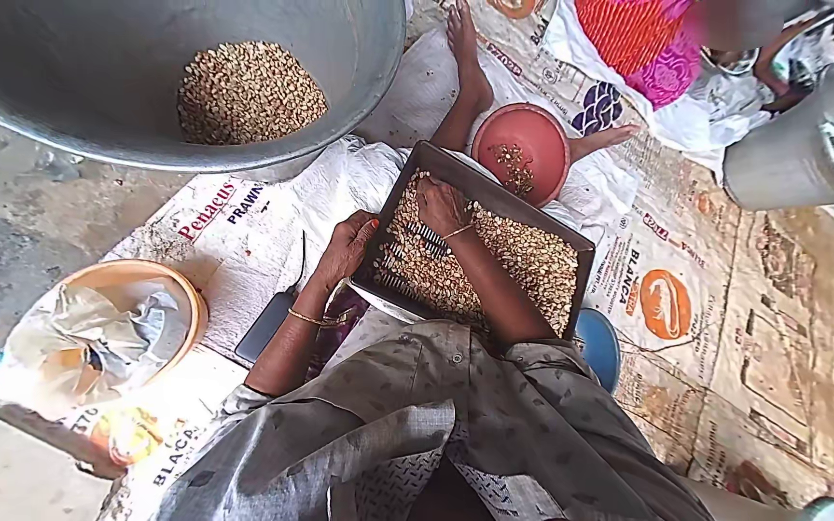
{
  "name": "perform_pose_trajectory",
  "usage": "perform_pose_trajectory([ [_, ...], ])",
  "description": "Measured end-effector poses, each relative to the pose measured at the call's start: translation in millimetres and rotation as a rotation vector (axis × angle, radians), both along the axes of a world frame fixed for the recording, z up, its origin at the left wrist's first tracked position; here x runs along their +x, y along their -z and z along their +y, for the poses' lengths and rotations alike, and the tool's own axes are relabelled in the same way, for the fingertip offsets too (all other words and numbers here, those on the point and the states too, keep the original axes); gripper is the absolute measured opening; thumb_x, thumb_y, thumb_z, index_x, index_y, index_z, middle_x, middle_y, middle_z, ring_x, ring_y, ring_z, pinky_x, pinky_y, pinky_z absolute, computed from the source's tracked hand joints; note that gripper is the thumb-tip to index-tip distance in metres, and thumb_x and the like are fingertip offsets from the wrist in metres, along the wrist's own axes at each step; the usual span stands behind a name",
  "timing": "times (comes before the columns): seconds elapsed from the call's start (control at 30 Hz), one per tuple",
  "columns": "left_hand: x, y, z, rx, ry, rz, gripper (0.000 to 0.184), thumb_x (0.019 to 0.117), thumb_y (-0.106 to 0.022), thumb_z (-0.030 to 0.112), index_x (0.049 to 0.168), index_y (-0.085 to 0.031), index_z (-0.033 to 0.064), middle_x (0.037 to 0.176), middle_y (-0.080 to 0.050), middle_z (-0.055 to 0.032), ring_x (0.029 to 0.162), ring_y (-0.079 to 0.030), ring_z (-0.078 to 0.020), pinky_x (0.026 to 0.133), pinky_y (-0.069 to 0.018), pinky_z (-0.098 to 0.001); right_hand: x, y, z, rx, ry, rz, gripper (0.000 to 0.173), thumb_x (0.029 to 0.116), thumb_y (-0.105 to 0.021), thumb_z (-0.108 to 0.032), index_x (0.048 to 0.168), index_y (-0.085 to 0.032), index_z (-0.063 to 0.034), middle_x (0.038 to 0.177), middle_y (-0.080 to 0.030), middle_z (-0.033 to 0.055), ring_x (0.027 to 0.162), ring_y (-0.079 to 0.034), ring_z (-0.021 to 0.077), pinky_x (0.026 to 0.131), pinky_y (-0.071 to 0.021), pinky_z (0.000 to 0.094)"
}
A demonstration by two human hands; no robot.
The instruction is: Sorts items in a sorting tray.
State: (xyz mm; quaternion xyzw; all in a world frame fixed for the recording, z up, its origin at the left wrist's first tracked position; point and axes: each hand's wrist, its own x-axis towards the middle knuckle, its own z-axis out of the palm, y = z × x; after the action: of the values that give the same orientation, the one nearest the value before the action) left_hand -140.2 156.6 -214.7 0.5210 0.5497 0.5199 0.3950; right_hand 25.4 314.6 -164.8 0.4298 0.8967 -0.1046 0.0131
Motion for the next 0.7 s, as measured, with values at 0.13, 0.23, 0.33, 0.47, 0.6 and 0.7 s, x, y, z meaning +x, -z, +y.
perform_pose_trajectory([
  [0.13,0,0,2,-0.021,-0.004,-0.023,0.035,0.1106,-0.04,0.02,0.116,-0.067,-0.0009,0.104,-0.07,-0.0071,0.091,-0.067,-0.0061,0.088,-0.0556,-0.0279,31,-12,10,0.046,0.183,0.485,0.022,0.0994,-0.056,-0.01,0.108,-0.069,0.0062,0.096,-0.073,0.0209,0.089,-0.072,0.0334,0.083,-0.0568,0.0515],
  [0.23,1,-1,1,-0.024,0.001,-0.038,0.034,0.1105,-0.04,0.02,0.117,-0.067,-0.0007,0.105,-0.07,-0.0059,0.091,-0.066,-0.004,0.088,-0.0554,-0.0256,51,-30,37,-0.102,0.57,1.167,0.024,0.1039,-0.056,-0.008,0.123,-0.05,0.0055,0.091,-0.068,0.0121,0.064,-0.069,0.0173,0.059,-0.0615,0.0314],
  [0.33,1,-3,2,-0.037,0.0,-0.056,0.034,0.1107,-0.04,0.02,0.117,-0.067,-0.0003,0.103,-0.071,-0.0052,0.089,-0.067,-0.0038,0.086,-0.0563,-0.0253,58,-27,36,-0.22,0.564,1.148,0.018,0.1073,-0.046,-0.009,0.117,-0.054,0.0049,0.088,-0.072,0.0116,0.062,-0.071,0.0177,0.059,-0.0624,0.0324],
  [0.47,2,-3,0,-0.041,0.002,-0.066,0.034,0.1108,-0.039,0.019,0.117,-0.066,-0.0008,0.103,-0.07,-0.0049,0.089,-0.067,-0.0034,0.086,-0.056,-0.025,45,0,13,-0.159,0.181,0.574,0.021,0.101,-0.054,-0.007,0.11,-0.071,0.0026,0.096,-0.073,0.016,0.084,-0.07,0.0233,0.081,-0.0565,0.0409],
  [0.6,1,-5,0,-0.041,-0.004,-0.049,0.034,0.1106,-0.039,0.019,0.117,-0.066,-0.0014,0.104,-0.07,-0.0053,0.09,-0.066,-0.0029,0.087,-0.0554,-0.0245,36,1,2,-0.144,0.024,0.249,0.028,0.0966,-0.054,0.0,0.114,-0.075,-0.0039,0.12,-0.068,0.0203,0.118,-0.064,0.0369,0.102,-0.0494,0.0527],
  [0.7,1,-6,0,-0.053,0.003,-0.067,0.034,0.1109,-0.039,0.019,0.118,-0.065,-0.0011,0.102,-0.07,-0.0049,0.088,-0.067,-0.0031,0.086,-0.0566,-0.0251,44,1,3,-0.164,0.043,0.333,0.027,0.0989,-0.05,0.001,0.116,-0.072,-0.0004,0.12,-0.071,0.019,0.116,-0.066,0.0332,0.104,-0.0496,0.0482],
])
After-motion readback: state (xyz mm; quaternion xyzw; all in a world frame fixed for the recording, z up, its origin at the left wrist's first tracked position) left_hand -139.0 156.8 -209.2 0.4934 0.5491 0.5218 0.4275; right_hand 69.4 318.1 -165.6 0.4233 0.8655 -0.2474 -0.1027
